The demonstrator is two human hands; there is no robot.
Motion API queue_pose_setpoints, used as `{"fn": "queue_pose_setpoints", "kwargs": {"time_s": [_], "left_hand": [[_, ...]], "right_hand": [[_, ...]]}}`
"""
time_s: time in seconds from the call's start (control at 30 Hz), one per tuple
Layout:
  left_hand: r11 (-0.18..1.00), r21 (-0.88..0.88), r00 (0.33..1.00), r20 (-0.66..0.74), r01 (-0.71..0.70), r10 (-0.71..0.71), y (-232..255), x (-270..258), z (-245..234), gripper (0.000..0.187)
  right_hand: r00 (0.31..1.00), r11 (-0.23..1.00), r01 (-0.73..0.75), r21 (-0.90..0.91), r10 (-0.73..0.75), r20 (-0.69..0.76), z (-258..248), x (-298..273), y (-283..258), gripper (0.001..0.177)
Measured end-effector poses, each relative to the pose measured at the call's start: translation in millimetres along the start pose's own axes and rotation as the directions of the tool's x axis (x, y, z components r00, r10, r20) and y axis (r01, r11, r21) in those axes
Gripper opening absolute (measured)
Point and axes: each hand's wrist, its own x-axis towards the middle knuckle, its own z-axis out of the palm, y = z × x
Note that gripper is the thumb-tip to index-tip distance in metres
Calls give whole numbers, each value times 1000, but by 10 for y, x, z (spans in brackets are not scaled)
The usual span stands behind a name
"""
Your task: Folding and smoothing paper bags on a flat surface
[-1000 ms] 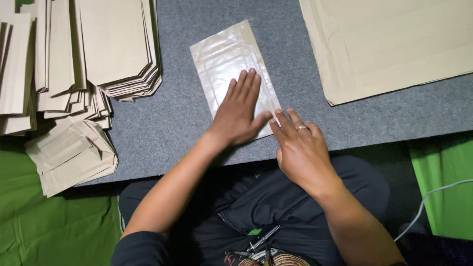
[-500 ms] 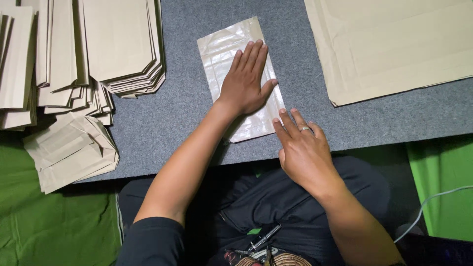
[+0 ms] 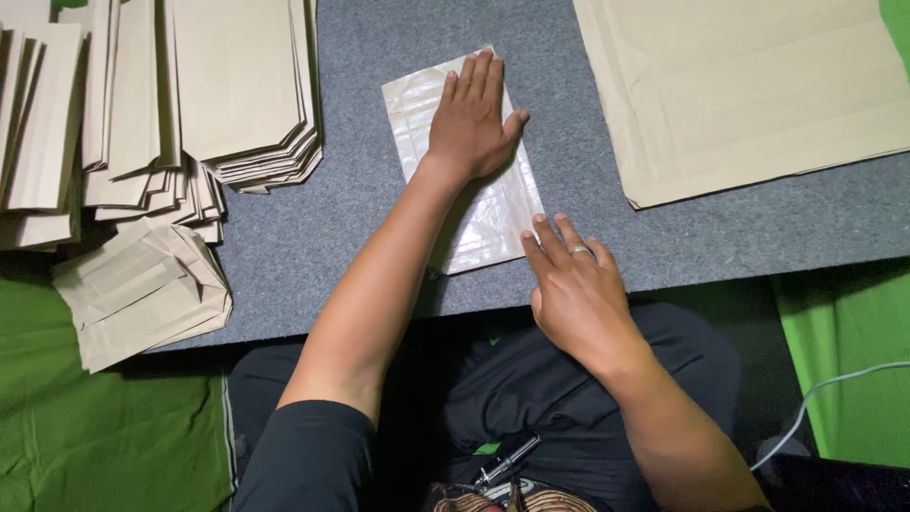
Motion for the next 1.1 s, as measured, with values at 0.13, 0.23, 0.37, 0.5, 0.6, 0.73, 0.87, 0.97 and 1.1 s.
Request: {"fn": "queue_pose_setpoints", "kwargs": {"time_s": [0.13, 0.23, 0.37, 0.5, 0.6, 0.73, 0.87, 0.97, 1.1], "left_hand": [[999, 36, 998, 64, -15, 13, 161, -233, -218, 79], [986, -19, 984, -72, -166, 164, 316, -701, -174, 79], [981, -32, 981, 35, -192, 193, 429, -1044, 21, 81], [987, -17, 986, 40, -163, 163, 419, -967, 16, 81], [991, -26, 990, 55, -132, 133, 435, -869, -23, 81], [990, 29, 987, -89, -135, 137, 354, -705, 149, 76], [992, 39, 987, -101, -121, 124, 297, -629, 124, 75], [991, -10, 989, -57, -135, 134, 269, -612, 48, 75], [980, -132, 988, -40, -150, 146, 196, -629, -116, 73]], "right_hand": [[1000, 1000, 0, -8, 0, -1, -4, 3, 15, 71], [1000, 1000, -3, 18, 2, 23, -39, -9, 9, 72], [980, 990, -64, 123, 39, 197, -93, 24, -34, 64], [984, 993, -43, 105, 24, 174, -157, 38, -48, 66], [983, 994, -28, 103, 8, 185, -184, 22, -37, 67], [999, 1000, 7, -5, -7, 33, -72, -23, -20, 72], [999, 1000, 13, -5, -12, 32, -76, -14, -6, 72], [1000, 1000, 14, 11, -15, 22, -91, -32, -2, 69], [1000, 1000, 2, 16, -2, 12, -73, -33, 11, 70]]}}
